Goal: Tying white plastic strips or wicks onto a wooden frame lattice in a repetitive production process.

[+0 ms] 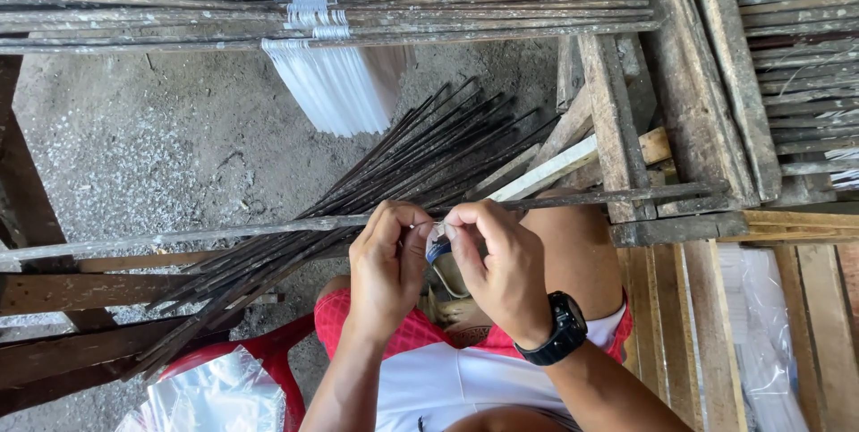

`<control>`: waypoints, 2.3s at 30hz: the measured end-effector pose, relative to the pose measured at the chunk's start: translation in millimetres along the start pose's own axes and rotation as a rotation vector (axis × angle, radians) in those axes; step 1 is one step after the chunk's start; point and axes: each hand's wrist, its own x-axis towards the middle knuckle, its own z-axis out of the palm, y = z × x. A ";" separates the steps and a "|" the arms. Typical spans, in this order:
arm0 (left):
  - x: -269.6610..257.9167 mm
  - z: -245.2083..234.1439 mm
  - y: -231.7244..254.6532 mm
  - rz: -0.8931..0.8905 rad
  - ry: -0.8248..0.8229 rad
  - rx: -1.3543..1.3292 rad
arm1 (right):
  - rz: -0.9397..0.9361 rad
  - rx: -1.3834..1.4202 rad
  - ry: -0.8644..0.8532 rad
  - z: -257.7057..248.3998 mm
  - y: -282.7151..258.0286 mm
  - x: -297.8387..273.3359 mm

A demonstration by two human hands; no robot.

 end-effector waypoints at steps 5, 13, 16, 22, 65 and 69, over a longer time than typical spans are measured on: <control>-0.3 -7.2 -4.6 -0.146 -0.103 -0.258 | -0.270 -0.371 0.052 -3.6 -12.7 11.4; 2.6 -12.5 -3.0 -0.362 -0.187 -0.331 | -0.267 -0.300 0.012 9.4 8.2 18.1; 3.1 -10.3 -2.9 -0.390 -0.167 -0.330 | -0.264 -0.239 0.002 8.6 12.7 17.3; 2.2 -8.7 -3.9 -0.390 -0.147 -0.323 | -0.286 -0.167 -0.093 0.2 13.0 17.4; 9.7 -17.7 5.6 0.171 -0.243 0.642 | 0.070 0.657 -0.291 -36.5 7.1 25.1; 13.4 -6.6 15.8 0.194 -0.242 0.650 | 0.058 0.654 -0.307 -36.2 7.7 25.5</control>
